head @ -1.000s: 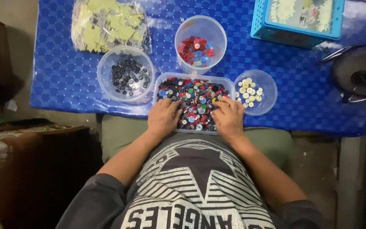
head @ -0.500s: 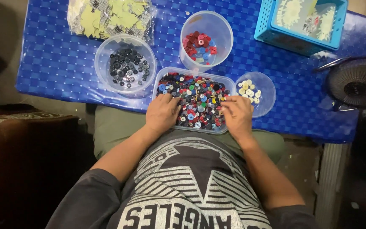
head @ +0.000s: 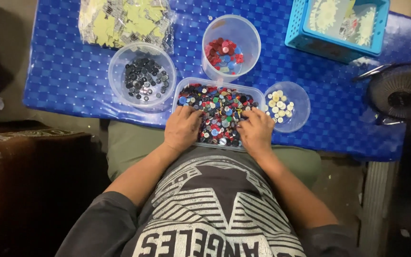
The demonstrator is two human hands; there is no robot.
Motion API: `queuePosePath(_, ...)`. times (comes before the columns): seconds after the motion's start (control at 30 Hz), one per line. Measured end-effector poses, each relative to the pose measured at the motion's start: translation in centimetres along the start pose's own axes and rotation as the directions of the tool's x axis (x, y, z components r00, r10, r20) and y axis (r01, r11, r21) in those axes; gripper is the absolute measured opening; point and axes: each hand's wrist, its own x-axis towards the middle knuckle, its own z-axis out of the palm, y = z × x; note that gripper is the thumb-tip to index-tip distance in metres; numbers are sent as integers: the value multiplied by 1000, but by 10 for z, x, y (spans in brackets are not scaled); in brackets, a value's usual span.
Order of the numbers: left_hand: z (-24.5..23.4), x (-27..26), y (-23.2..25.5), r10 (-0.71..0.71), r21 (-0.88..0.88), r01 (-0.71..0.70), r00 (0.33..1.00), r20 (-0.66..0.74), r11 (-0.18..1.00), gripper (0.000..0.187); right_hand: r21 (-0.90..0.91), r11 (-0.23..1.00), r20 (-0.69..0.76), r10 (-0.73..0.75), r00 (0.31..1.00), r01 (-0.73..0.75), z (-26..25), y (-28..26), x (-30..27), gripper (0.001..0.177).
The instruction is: Sorting various colored buttons from a large central container into smaller bowls based on their type or color.
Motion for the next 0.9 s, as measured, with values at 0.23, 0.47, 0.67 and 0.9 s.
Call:
queuePosePath(0.23,7,-8,-8,-62,-30,61,998,-27,998,13,128,990,-80,71,994,-60,-6,-1,-12,44)
queuePosePath(0.47,17,-7,-14,-54,75,53,999,10,996,14,85,996,-175,-10,985,25,-10,-10,-7,48)
queuePosePath(0.67,4,13,-17,-48,170,43,998,28,985,9,86,996,-179,-3,984,19,-8,-8,-16,39)
queuePosePath(0.9,30,40,-36,-18,306,-42,981,193,951,33,210,977,-190,19,982,21,-25,-10,-8,30)
